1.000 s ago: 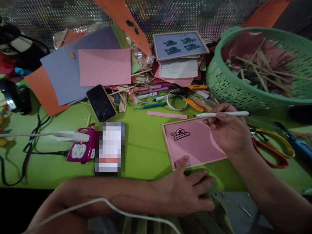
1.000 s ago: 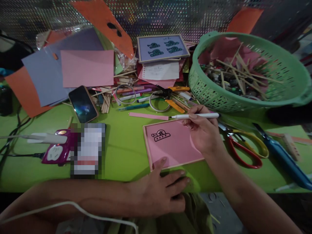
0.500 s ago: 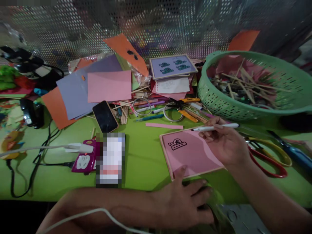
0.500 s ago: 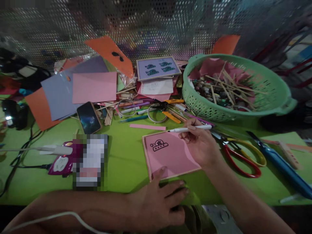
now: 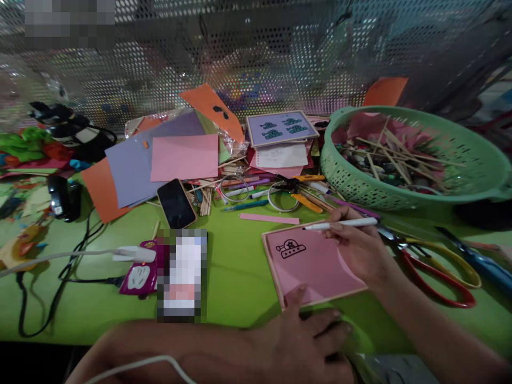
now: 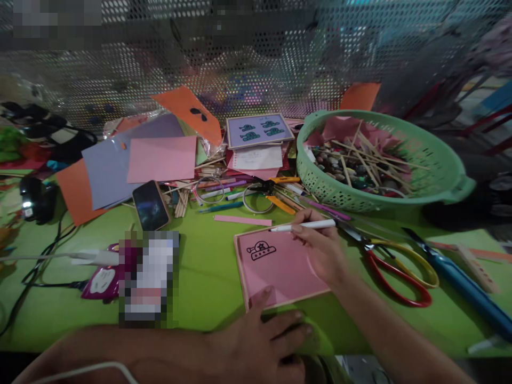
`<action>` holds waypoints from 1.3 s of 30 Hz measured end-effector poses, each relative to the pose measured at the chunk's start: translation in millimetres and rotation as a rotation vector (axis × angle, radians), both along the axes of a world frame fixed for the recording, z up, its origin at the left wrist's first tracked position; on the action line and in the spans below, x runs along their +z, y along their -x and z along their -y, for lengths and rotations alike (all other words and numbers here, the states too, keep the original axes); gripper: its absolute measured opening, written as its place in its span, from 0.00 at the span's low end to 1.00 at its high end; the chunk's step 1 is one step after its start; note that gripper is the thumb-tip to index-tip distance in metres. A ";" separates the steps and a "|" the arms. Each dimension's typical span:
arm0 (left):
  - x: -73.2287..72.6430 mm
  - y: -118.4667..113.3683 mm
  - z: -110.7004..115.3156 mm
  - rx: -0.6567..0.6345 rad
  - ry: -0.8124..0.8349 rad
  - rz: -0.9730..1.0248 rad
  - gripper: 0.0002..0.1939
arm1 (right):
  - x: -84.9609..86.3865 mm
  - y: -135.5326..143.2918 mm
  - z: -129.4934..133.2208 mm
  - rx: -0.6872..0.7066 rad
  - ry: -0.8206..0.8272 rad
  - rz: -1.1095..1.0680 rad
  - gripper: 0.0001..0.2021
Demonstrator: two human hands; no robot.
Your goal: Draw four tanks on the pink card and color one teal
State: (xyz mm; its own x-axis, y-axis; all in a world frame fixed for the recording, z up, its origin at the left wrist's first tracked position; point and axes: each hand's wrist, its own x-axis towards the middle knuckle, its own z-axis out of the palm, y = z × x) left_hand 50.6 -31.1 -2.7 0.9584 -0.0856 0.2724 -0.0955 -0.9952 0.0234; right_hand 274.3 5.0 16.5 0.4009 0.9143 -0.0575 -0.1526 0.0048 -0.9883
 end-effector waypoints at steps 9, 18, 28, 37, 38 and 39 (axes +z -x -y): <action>10.2 -1.5 1.0 0.015 0.113 -0.054 0.12 | 2.4 13.0 4.9 0.163 0.086 0.303 0.10; 9.4 -1.6 1.8 0.001 0.146 -0.045 0.15 | 4.7 16.2 5.7 0.249 0.054 0.406 0.09; 9.1 -2.1 2.9 0.012 0.149 -0.013 0.14 | 5.3 18.9 4.6 0.253 0.041 0.439 0.08; 9.0 -2.1 4.2 0.017 0.128 -0.037 0.12 | 2.1 17.7 6.1 0.255 0.041 0.469 0.07; 9.0 -2.1 4.2 0.018 0.129 -0.032 0.12 | 2.3 17.7 6.1 0.256 0.040 0.467 0.07; 9.2 -2.0 4.1 0.017 0.130 -0.032 0.12 | 2.6 17.7 6.1 0.255 0.036 0.464 0.07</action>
